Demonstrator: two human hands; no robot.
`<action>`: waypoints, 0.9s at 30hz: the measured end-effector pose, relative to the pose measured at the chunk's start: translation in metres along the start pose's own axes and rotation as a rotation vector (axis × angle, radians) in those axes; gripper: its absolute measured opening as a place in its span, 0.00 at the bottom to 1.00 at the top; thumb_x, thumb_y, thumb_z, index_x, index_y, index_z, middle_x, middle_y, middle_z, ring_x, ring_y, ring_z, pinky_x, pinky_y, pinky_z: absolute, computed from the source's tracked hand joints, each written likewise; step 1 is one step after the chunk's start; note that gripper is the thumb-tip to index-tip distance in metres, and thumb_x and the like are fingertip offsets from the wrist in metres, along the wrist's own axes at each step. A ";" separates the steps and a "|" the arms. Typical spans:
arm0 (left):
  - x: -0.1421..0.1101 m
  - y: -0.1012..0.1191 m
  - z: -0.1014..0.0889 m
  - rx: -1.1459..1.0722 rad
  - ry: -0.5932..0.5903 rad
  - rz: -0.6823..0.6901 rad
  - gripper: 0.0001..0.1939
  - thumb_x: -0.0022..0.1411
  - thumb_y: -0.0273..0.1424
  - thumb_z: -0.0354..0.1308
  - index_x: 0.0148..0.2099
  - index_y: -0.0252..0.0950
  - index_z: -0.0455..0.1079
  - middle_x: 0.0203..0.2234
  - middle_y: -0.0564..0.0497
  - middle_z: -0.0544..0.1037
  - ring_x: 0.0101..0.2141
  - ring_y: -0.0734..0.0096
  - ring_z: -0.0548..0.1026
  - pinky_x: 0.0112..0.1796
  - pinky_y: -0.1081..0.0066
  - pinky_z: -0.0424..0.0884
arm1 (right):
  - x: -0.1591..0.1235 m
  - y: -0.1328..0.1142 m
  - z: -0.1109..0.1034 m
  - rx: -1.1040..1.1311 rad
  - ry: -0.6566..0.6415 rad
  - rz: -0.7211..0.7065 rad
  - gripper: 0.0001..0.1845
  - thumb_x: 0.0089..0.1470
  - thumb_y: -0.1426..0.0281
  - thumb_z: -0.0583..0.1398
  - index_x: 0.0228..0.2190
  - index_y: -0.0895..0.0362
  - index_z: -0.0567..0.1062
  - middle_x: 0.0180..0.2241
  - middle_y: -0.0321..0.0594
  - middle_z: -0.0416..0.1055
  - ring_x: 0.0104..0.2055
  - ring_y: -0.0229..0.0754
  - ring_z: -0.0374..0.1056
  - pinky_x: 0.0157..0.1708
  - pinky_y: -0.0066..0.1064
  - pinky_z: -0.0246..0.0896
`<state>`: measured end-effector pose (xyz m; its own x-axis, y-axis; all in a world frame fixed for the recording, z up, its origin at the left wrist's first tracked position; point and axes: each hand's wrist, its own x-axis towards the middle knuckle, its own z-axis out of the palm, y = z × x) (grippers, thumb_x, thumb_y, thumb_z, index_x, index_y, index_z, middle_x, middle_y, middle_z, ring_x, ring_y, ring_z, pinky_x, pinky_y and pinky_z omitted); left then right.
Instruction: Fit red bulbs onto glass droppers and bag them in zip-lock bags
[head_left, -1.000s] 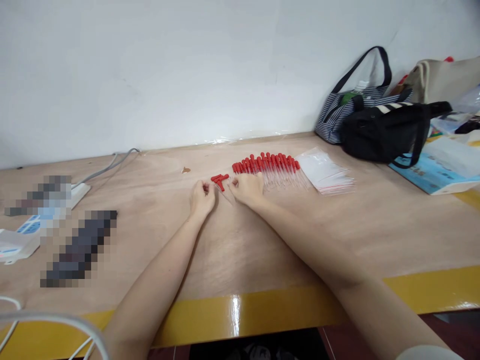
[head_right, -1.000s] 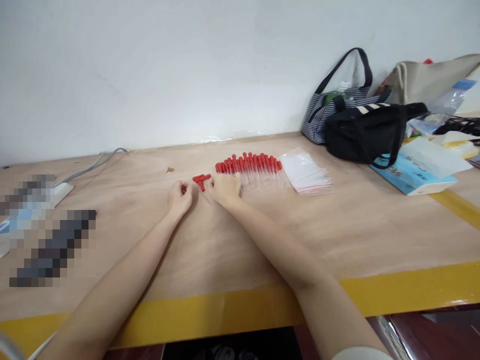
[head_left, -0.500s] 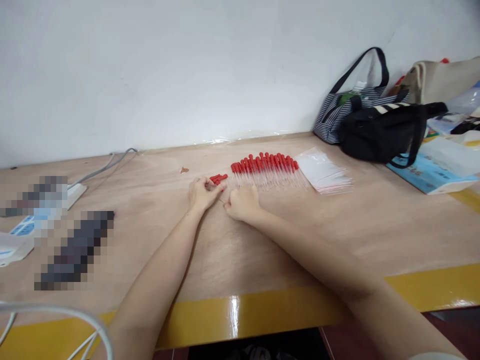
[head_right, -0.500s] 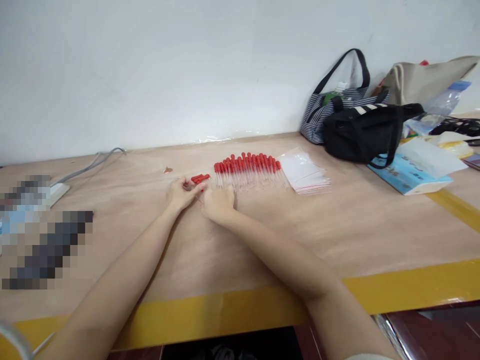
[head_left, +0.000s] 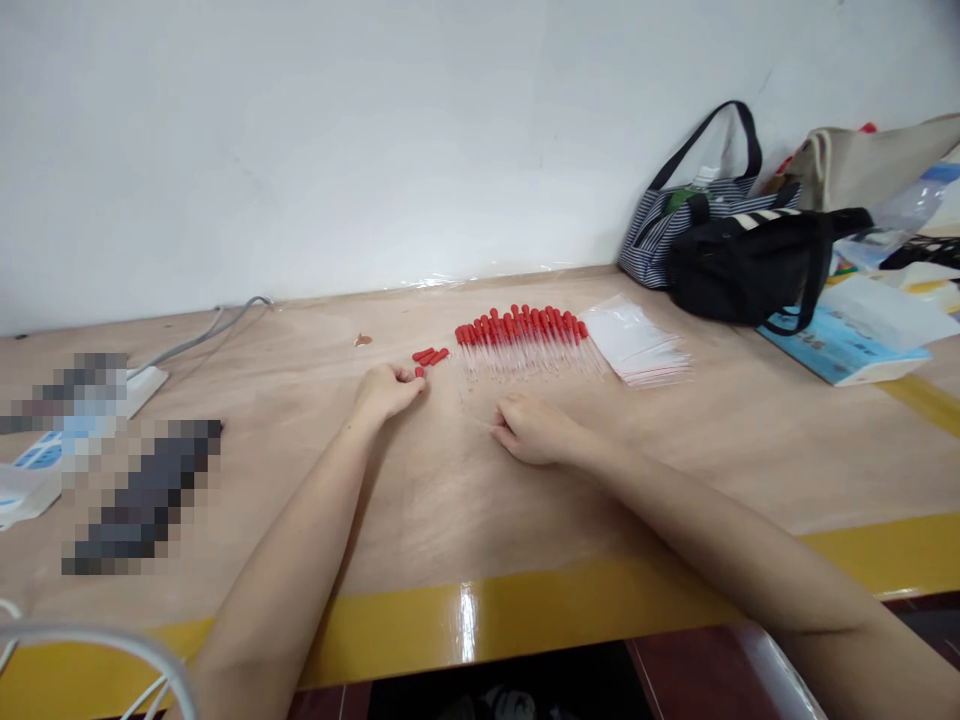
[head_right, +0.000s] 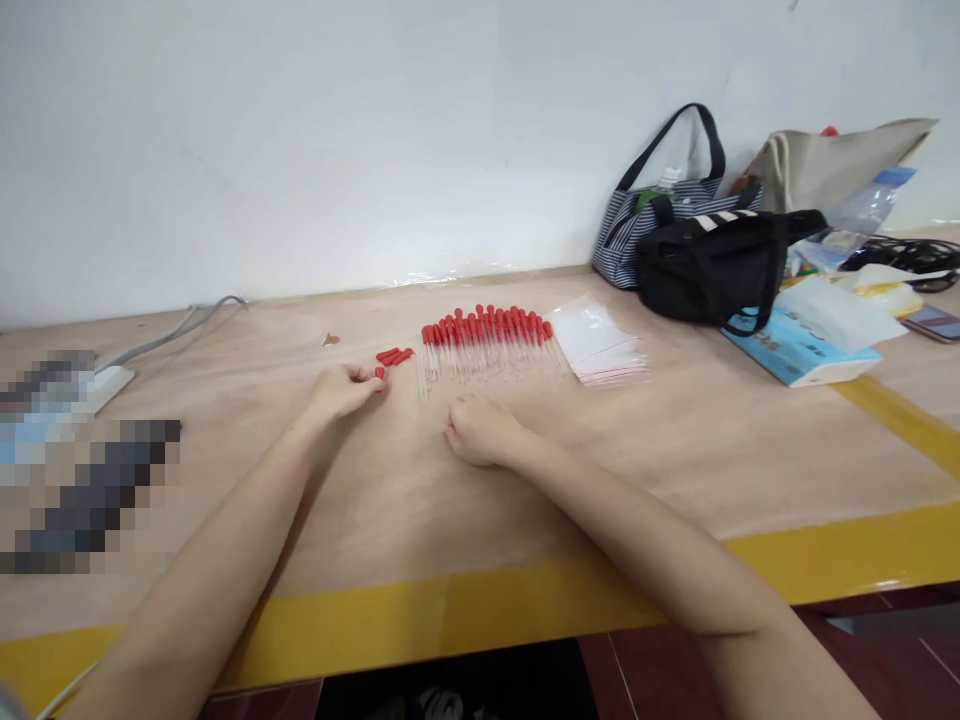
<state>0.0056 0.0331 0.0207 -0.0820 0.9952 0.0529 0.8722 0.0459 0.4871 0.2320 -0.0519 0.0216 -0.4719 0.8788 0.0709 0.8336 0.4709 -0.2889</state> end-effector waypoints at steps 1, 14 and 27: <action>0.000 -0.001 -0.003 0.012 -0.027 -0.009 0.11 0.43 0.39 0.59 0.18 0.37 0.67 0.12 0.54 0.68 0.17 0.70 0.66 0.19 0.71 0.59 | 0.000 0.000 -0.001 -0.017 0.003 0.001 0.08 0.52 0.69 0.52 0.29 0.59 0.69 0.33 0.48 0.70 0.34 0.45 0.66 0.32 0.33 0.57; -0.008 -0.010 -0.026 0.077 -0.289 0.823 0.21 0.48 0.22 0.52 0.44 0.44 0.70 0.46 0.48 0.67 0.47 0.61 0.66 0.49 0.62 0.62 | 0.008 0.040 0.021 0.274 0.372 -0.018 0.09 0.56 0.71 0.48 0.35 0.58 0.66 0.34 0.43 0.68 0.36 0.40 0.63 0.37 0.32 0.58; -0.011 -0.021 0.012 -0.172 -0.030 0.782 0.08 0.61 0.35 0.48 0.34 0.37 0.65 0.33 0.48 0.73 0.36 0.69 0.71 0.41 0.66 0.67 | 0.007 0.033 0.025 0.276 0.492 -0.136 0.12 0.57 0.72 0.47 0.38 0.58 0.69 0.37 0.44 0.66 0.39 0.41 0.63 0.41 0.33 0.58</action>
<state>-0.0060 0.0218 -0.0002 0.5373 0.7358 0.4122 0.5846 -0.6772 0.4467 0.2485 -0.0325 -0.0116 -0.3256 0.7754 0.5411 0.6375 0.6027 -0.4799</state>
